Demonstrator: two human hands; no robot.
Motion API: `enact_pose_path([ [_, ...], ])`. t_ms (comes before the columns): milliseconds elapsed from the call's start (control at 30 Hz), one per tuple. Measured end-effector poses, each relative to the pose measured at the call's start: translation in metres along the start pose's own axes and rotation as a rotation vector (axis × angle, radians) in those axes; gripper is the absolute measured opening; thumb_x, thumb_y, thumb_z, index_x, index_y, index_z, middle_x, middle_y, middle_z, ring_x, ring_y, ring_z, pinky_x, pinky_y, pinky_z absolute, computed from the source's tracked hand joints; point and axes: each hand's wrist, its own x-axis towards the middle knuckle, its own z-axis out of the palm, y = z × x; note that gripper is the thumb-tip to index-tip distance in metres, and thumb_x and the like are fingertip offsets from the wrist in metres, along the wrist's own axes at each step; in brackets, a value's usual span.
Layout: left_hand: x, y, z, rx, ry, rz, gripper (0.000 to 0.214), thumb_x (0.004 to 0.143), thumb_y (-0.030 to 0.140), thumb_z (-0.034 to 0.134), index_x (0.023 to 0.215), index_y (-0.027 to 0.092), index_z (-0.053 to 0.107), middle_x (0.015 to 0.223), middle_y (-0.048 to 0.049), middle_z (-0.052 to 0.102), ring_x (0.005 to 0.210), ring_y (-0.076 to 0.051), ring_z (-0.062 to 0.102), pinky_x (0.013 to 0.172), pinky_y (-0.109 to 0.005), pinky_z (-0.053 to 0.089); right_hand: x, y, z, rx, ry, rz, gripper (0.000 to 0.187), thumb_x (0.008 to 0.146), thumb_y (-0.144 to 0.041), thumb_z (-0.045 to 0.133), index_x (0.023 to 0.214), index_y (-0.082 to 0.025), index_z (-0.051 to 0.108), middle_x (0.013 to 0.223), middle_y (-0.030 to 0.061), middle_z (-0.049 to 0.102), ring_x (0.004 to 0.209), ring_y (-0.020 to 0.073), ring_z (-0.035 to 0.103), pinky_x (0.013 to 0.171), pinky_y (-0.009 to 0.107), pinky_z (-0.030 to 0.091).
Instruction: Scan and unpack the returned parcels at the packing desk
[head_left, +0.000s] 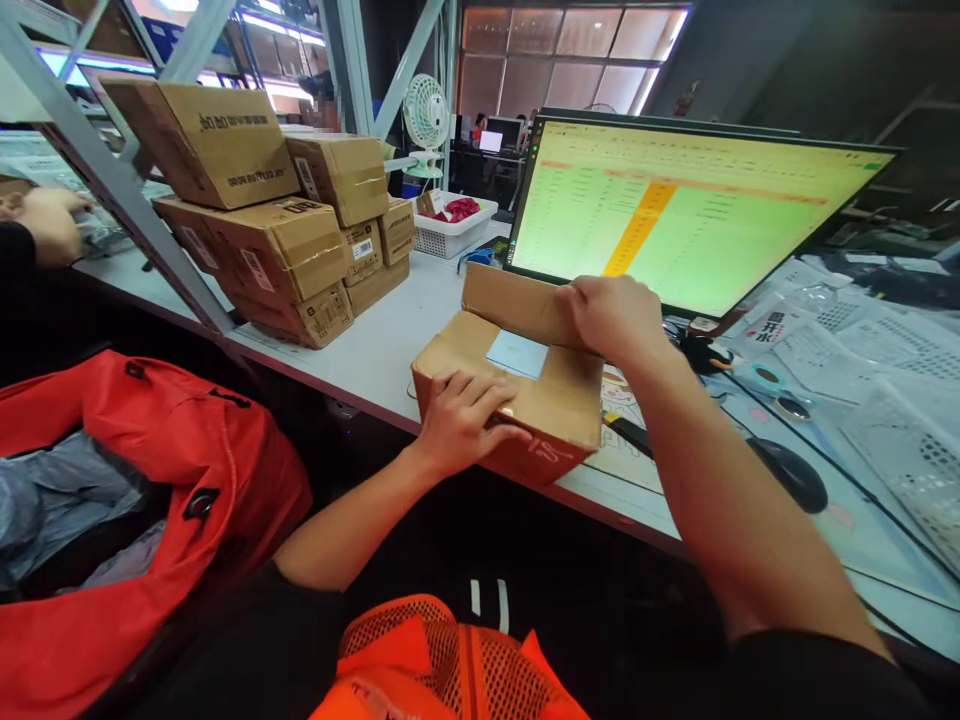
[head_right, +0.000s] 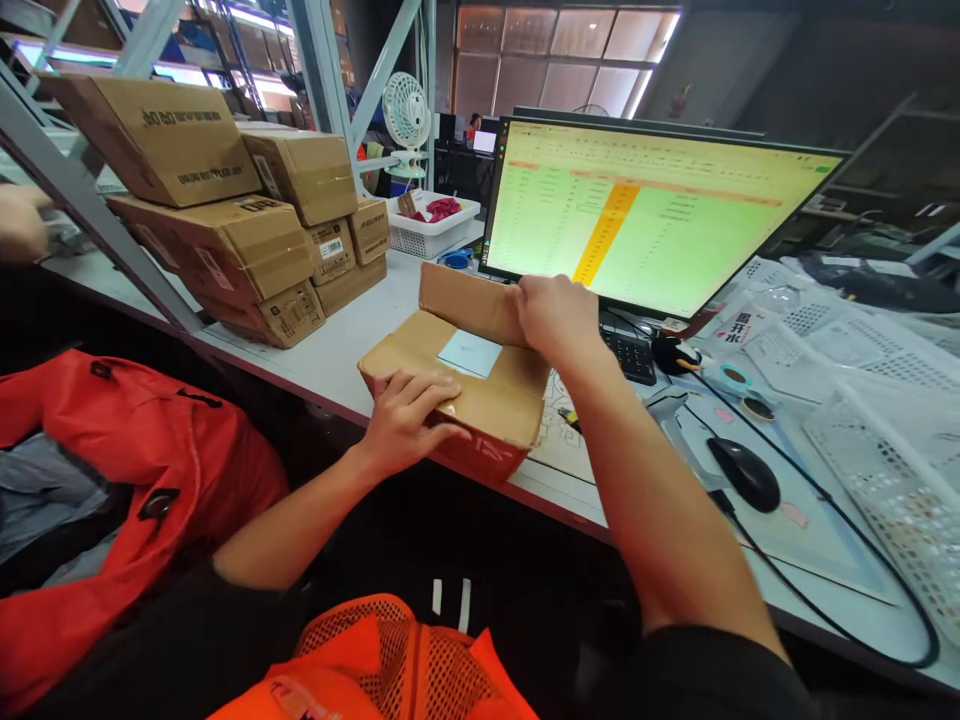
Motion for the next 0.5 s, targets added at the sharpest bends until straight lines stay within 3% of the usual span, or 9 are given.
enact_pose_path([
  [33,0.0,0.004,-0.006,0.002,-0.021,-0.007,0.037,0.094,0.053,0.073,0.115,0.023,0.072,0.114,-0.0057,0.078,0.105,-0.025,0.065,0.096,-0.043,0.039,0.013,0.004,0.006,0.045,-0.024,0.025,0.05,0.109,-0.047,0.038,0.126,-0.017,0.075,0.123,0.0205,0.072,0.111,0.0353,0.067,0.089,0.039,0.049],
  [100,0.007,0.008,-0.02,0.016,-0.114,-0.03,0.038,0.095,0.052,0.072,0.117,0.021,0.071,0.117,-0.0071,0.076,0.109,-0.027,0.063,0.097,-0.044,0.041,0.037,0.008,0.022,0.143,-0.196,0.005,0.05,0.109,-0.046,0.04,0.121,-0.015,0.077,0.126,0.0194,0.072,0.112,0.0321,0.067,0.089,0.035,0.049],
  [200,0.038,0.0,-0.039,-0.006,-0.369,-0.025,0.041,0.095,0.055,0.07,0.119,0.021,0.071,0.122,-0.0082,0.073,0.116,-0.029,0.062,0.101,-0.044,0.044,0.055,0.008,0.044,0.228,-0.4,0.006,0.053,0.11,-0.046,0.04,0.118,-0.01,0.078,0.123,0.0193,0.074,0.109,0.0284,0.069,0.087,0.03,0.049],
  [300,0.078,-0.025,-0.044,-0.023,-0.604,-0.017,0.053,0.087,0.063,0.075,0.12,0.022,0.07,0.128,-0.0103,0.07,0.123,-0.032,0.06,0.1,-0.044,0.047,0.055,0.006,0.052,0.252,-0.382,0.033,0.052,0.109,-0.047,0.043,0.117,-0.01,0.079,0.119,0.0187,0.075,0.106,0.0283,0.07,0.086,0.03,0.05],
  [400,0.11,-0.046,-0.038,-0.027,-0.783,0.028,0.058,0.068,0.067,0.086,0.102,0.023,0.071,0.111,-0.011,0.074,0.109,-0.034,0.065,0.086,-0.04,0.05,0.051,0.007,0.052,0.298,-0.345,0.057,0.051,0.108,-0.049,0.047,0.11,-0.011,0.081,0.11,0.0191,0.076,0.099,0.0283,0.071,0.085,0.031,0.051],
  [467,0.119,-0.043,-0.038,-0.036,-0.777,0.08,0.058,0.059,0.061,0.092,0.094,0.023,0.067,0.099,-0.0087,0.074,0.093,-0.031,0.067,0.077,-0.037,0.049,0.052,0.009,0.053,0.317,-0.338,0.083,0.049,0.107,-0.047,0.049,0.106,-0.011,0.081,0.107,0.0188,0.077,0.097,0.0278,0.071,0.085,0.031,0.051],
  [500,0.118,-0.037,-0.04,-0.008,-0.71,0.099,0.058,0.057,0.054,0.095,0.095,0.022,0.066,0.097,-0.0082,0.074,0.089,-0.029,0.066,0.076,-0.036,0.049,0.053,0.01,0.054,0.322,-0.334,0.09,0.047,0.107,-0.047,0.049,0.105,-0.012,0.081,0.106,0.0184,0.077,0.097,0.0275,0.071,0.085,0.031,0.051],
])
